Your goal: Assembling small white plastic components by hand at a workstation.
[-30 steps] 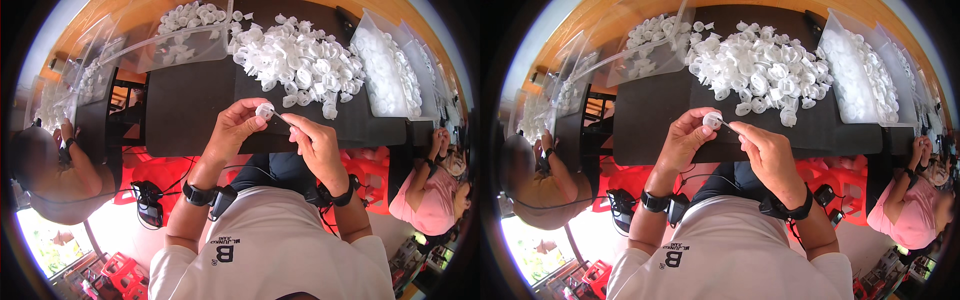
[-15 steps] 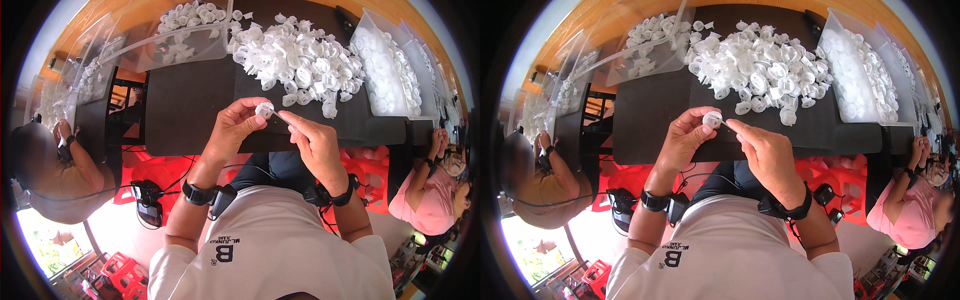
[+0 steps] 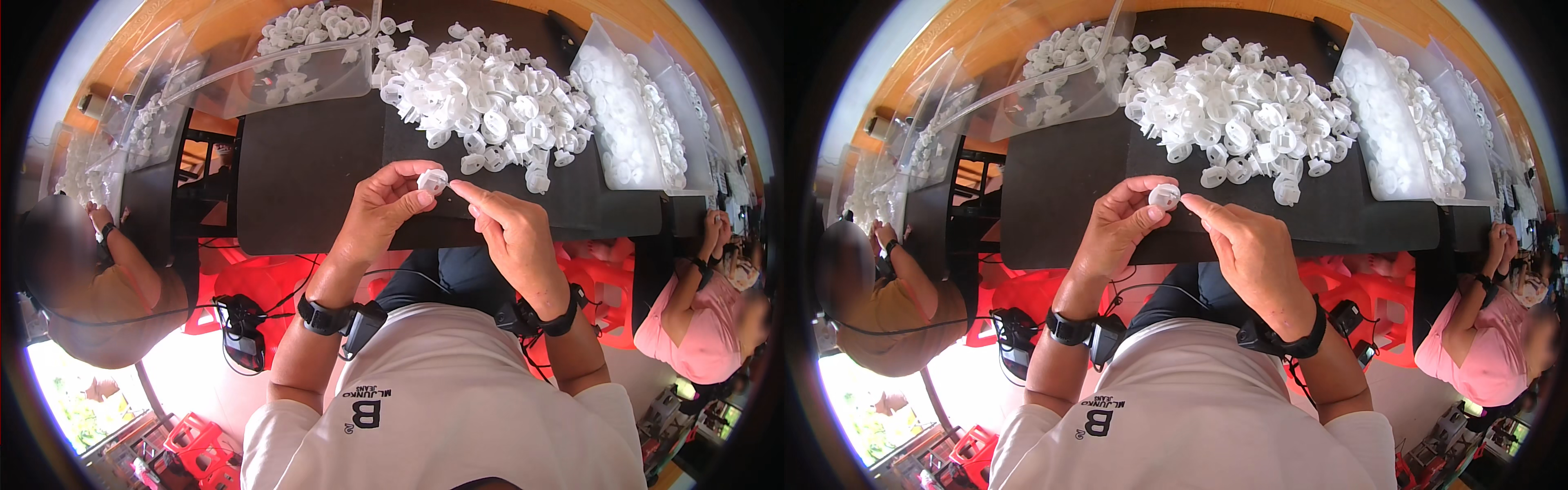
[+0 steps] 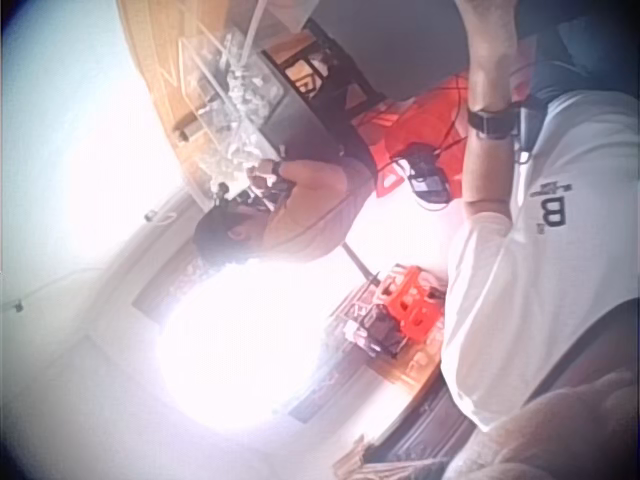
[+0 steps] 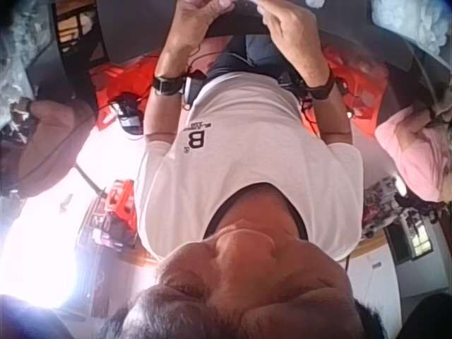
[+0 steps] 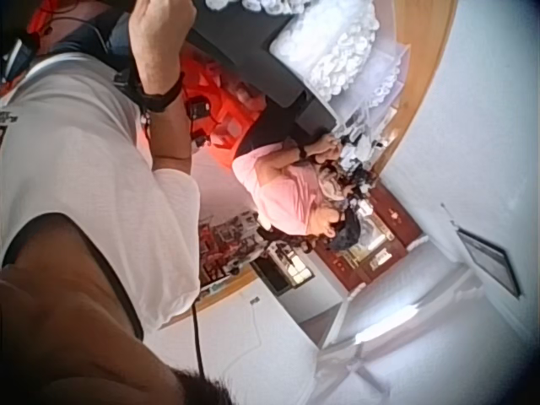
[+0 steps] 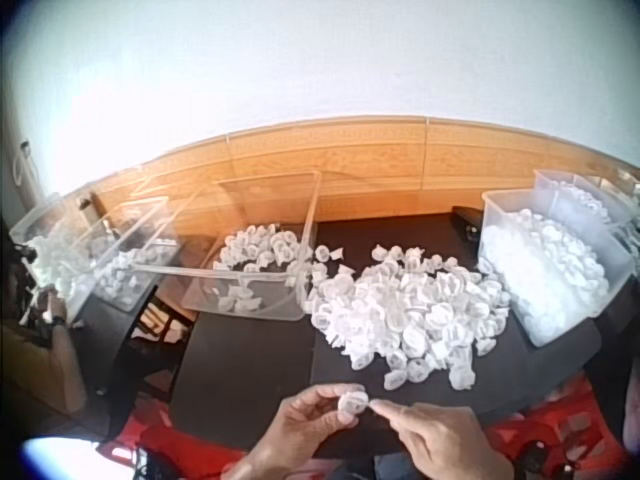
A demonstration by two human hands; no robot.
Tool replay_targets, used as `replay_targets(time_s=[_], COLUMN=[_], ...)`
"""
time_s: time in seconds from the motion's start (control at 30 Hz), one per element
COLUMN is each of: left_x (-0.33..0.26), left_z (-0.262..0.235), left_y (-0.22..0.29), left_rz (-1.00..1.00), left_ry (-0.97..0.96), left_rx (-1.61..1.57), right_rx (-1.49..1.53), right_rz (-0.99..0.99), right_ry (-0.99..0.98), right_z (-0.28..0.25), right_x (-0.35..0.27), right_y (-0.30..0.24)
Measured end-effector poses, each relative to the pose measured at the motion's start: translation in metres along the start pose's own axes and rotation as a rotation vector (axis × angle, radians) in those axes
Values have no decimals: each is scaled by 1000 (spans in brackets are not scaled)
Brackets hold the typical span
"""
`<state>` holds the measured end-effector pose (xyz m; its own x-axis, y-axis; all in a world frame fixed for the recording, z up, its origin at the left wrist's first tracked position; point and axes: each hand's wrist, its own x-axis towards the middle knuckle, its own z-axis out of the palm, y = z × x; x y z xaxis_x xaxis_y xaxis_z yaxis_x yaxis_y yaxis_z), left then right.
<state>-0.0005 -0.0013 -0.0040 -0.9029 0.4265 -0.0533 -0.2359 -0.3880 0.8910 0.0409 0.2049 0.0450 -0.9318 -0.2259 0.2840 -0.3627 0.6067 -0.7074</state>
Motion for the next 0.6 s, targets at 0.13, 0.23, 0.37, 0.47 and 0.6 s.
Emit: replay_targets(time_s=[0.13, 0.23, 0.37, 0.47, 0.6], left_x=[0, 0, -1, -1, -1], left_z=[0, 1, 1, 2, 2], left_y=[0, 1, 1, 1, 0], left_rz=[4, 1, -2, 2, 8], left_ry=[1, 2, 7, 7, 6], left_rx=[20, 25, 16, 16, 18], right_rx=[17, 27, 15, 6, -2], right_rz=[-11, -7, -1, -5, -13], right_ry=[17, 11, 3, 4, 12], right_z=[1, 1, 1, 1, 1], right_x=[0, 1, 1, 1, 0], right_y=[0, 0, -1, -1, -1])
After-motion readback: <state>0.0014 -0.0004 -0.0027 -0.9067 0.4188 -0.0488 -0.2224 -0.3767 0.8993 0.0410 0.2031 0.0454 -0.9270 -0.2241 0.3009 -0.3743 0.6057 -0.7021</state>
